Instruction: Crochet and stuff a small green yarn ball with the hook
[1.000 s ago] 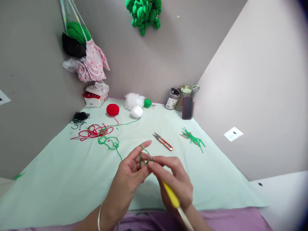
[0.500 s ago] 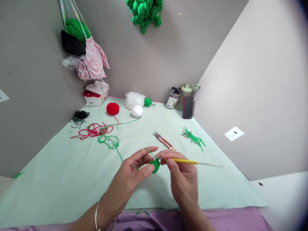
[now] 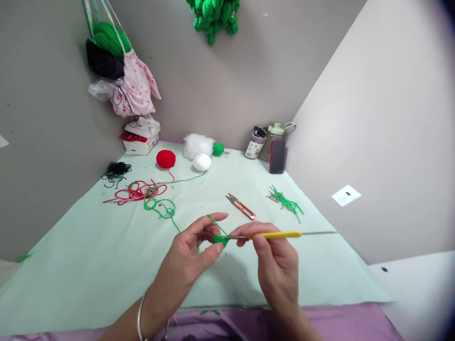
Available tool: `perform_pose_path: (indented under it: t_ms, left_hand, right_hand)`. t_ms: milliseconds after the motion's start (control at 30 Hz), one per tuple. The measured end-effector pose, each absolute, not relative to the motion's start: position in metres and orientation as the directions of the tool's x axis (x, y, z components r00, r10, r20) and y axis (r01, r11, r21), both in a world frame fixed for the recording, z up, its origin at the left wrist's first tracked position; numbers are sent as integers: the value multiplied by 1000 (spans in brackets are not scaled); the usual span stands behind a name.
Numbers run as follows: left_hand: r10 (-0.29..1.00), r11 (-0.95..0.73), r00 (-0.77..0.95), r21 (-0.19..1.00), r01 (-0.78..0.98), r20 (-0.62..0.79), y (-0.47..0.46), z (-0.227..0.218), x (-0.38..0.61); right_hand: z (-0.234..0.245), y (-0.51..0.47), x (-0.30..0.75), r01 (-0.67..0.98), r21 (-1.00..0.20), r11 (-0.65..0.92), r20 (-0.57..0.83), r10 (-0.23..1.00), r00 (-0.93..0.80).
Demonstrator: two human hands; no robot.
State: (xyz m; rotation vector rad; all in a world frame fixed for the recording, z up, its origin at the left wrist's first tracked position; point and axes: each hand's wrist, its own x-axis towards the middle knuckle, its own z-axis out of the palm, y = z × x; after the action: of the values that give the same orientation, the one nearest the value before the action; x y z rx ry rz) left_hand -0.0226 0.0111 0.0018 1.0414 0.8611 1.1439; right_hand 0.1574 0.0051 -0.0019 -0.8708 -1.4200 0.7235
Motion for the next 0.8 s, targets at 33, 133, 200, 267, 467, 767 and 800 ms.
perform_pose_path:
  t_ms: [33,133,200,267,467,767,800]
  left_hand:
    - [978,56,207,963,-264,0,11,0,-23]
    - [989,-49,130,986,-161,70,9,-4,-22]
    - [995,-53,78,987,-152,65,7,-4,-20]
    - [994,43,109,960,-277,-14,5,-2,-17]
    - [897,415,389,709,-570,-211,11,12,-17]
    - [945,257,305,842,-474,-116,8,6,-15]
    - [955,237,273,855,-462,-118,7,4,-13]
  right_hand:
    - [-1,3,157,132,-822,554,561,827,26]
    - [-1,1,157,283,-660,696,707,703,-80]
    - [-4,1,157,426,-470,773,796,580,-174]
    - [-9,2,156,554,-252,793,849,456,-267]
    - [-14,2,155,411,-482,774,830,553,-68]
    - [-4,11,148,21,-785,619,619,785,-29]
    - [-5,9,147,66,-770,635,634,773,-28]
